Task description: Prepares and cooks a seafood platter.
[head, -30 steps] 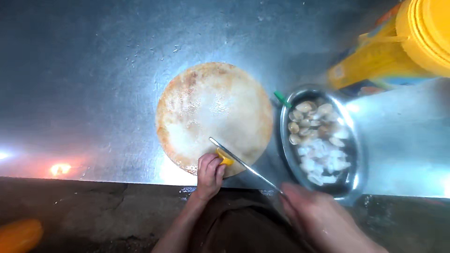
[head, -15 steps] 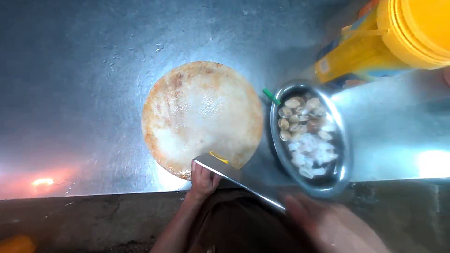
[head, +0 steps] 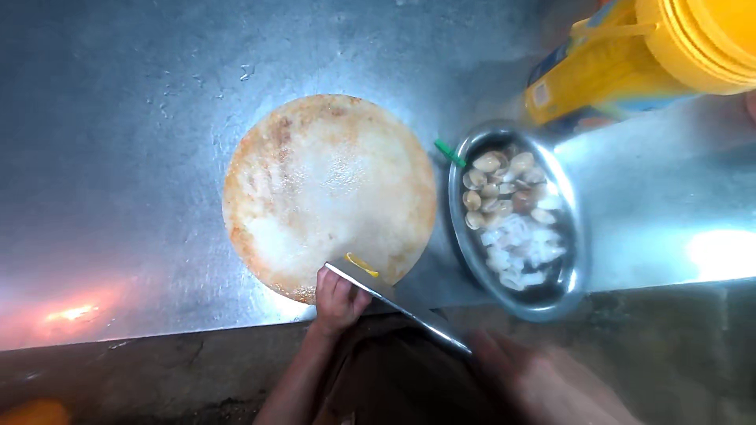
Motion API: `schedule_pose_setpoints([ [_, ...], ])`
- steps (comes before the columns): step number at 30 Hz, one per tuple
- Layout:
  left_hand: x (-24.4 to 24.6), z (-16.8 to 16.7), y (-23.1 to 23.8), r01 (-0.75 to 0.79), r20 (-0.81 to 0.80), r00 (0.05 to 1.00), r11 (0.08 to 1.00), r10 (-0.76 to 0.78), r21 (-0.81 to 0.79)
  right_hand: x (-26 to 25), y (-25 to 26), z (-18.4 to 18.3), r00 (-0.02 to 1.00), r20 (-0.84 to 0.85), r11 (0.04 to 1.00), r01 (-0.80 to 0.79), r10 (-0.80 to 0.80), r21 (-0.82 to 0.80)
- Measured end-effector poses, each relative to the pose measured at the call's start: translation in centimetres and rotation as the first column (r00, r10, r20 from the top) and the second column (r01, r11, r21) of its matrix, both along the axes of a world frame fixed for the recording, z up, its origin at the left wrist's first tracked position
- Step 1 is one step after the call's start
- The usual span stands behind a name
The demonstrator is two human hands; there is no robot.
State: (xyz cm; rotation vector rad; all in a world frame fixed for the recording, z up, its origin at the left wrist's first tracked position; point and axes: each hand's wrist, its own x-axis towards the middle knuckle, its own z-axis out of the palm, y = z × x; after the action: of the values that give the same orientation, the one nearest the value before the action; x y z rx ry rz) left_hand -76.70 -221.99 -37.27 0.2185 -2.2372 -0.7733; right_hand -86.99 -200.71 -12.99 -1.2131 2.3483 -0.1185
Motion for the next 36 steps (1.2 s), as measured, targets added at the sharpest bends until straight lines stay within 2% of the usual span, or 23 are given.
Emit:
schedule_pose_setpoints([
  [5,0.1,0.0,0.0,0.003,0.007,1.0,1.0,-0.003,-0.008,0.2,-0.8,-1.9,0.997,-0.072,0.998,-0.006,0.001,-0.066],
  [9,-0.1,0.1,0.0,0.007,-0.002,1.0,1.0,-0.007,-0.023,0.7,-2.7,-5.1,0.986,-0.161,0.978,0.012,-0.047,-0.209],
  [13,-0.1,0.2,-0.1,0.02,0.003,1.0,1.0,-0.02,-0.017,0.6,-4.7,-7.1,0.995,-0.053,0.97,0.076,-0.09,-0.23],
  [16,-0.1,0.2,-0.2,0.029,0.006,1.0,0.999,-0.029,-0.014,0.9,-3.7,-7.1,0.994,-0.064,0.972,0.069,-0.085,-0.224],
  [18,-0.1,0.3,-0.3,0.024,0.025,0.999,1.0,-0.023,-0.016,1.3,-1.7,-6.2,0.994,-0.062,0.983,0.077,-0.088,-0.168],
  [21,-0.2,0.6,-0.2,0.024,0.044,0.999,1.0,-0.024,-0.012,1.4,-0.2,-4.4,0.991,0.095,0.995,0.098,-0.098,0.006],
  [24,-0.3,0.4,-0.4,0.043,0.039,0.998,0.999,-0.043,-0.001,1.6,-2.4,-7.5,0.994,-0.006,0.985,0.111,-0.113,-0.133],
  [27,0.0,0.4,-0.5,0.039,0.053,0.998,0.999,-0.04,0.013,0.8,-4.2,-8.7,0.995,0.054,0.987,0.093,-0.087,-0.128],
  [32,0.1,0.4,-0.5,0.045,0.07,0.996,0.999,-0.047,0.026,0.8,0.1,-7.3,0.996,0.049,0.992,0.081,-0.077,-0.093],
  [34,0.1,0.4,-0.5,0.049,0.063,0.997,0.998,-0.05,0.029,0.5,-1.1,-7.4,0.987,0.137,0.996,0.088,-0.087,-0.002],
  [36,0.1,0.3,-0.5,0.051,0.051,0.997,0.998,-0.052,0.023,-1.1,-4.9,-7.0,0.911,0.381,0.966,0.06,-0.156,0.251],
])
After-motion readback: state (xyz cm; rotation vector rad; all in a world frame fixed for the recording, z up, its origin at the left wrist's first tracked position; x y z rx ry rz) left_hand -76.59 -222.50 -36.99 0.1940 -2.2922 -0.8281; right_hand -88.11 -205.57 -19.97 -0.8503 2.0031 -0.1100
